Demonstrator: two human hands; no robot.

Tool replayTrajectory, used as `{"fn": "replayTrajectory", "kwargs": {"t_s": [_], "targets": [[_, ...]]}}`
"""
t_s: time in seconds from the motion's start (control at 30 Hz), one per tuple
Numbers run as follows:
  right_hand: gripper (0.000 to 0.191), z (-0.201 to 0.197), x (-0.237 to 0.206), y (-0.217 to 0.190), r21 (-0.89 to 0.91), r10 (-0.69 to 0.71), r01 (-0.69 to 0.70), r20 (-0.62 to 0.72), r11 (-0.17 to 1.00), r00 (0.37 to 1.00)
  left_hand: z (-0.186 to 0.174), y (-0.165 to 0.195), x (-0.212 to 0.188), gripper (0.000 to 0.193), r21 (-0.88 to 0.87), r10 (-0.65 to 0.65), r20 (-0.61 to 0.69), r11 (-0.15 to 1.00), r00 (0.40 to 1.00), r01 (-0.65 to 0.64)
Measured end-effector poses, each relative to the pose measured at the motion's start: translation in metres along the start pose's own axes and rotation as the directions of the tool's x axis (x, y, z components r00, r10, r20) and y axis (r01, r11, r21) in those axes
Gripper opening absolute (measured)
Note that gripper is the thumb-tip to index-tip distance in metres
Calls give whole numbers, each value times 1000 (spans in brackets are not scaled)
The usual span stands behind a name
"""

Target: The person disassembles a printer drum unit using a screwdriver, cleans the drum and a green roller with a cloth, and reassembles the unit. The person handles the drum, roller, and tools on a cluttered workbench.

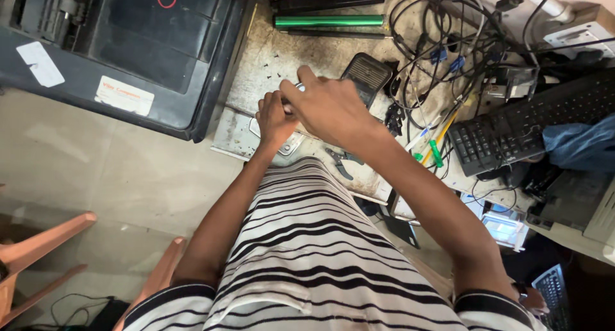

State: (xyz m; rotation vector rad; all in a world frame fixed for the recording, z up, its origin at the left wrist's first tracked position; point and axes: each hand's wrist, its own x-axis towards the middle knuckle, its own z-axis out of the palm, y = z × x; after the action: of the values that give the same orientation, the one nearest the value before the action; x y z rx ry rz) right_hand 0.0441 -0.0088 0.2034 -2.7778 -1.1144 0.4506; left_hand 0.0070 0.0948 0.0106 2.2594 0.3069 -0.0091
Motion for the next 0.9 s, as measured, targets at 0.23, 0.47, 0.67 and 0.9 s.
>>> {"fn": "replayTrajectory", "kwargs": {"t_s": [0.23,0.47,0.67,0.9], "targets": [[46,-8,-9,0,138,-84,86,-20,987,996,1,-2,-3,47,-58,-15,21,998,1000,16],[40,11,-1,-4,95,30,-32,28,995,999,4,-6,-6,40,-45,24,3,999,1000,-24],[34,23,-3,-9,99,89,-82,-67,992,994,1,-8,-5,35,-49,56,-46,997,997,-58],[45,49,-10,-11,105,250,-233,-207,967,946,-2,-6,-6,41,-29,86,-35,996,996,-87]]}}
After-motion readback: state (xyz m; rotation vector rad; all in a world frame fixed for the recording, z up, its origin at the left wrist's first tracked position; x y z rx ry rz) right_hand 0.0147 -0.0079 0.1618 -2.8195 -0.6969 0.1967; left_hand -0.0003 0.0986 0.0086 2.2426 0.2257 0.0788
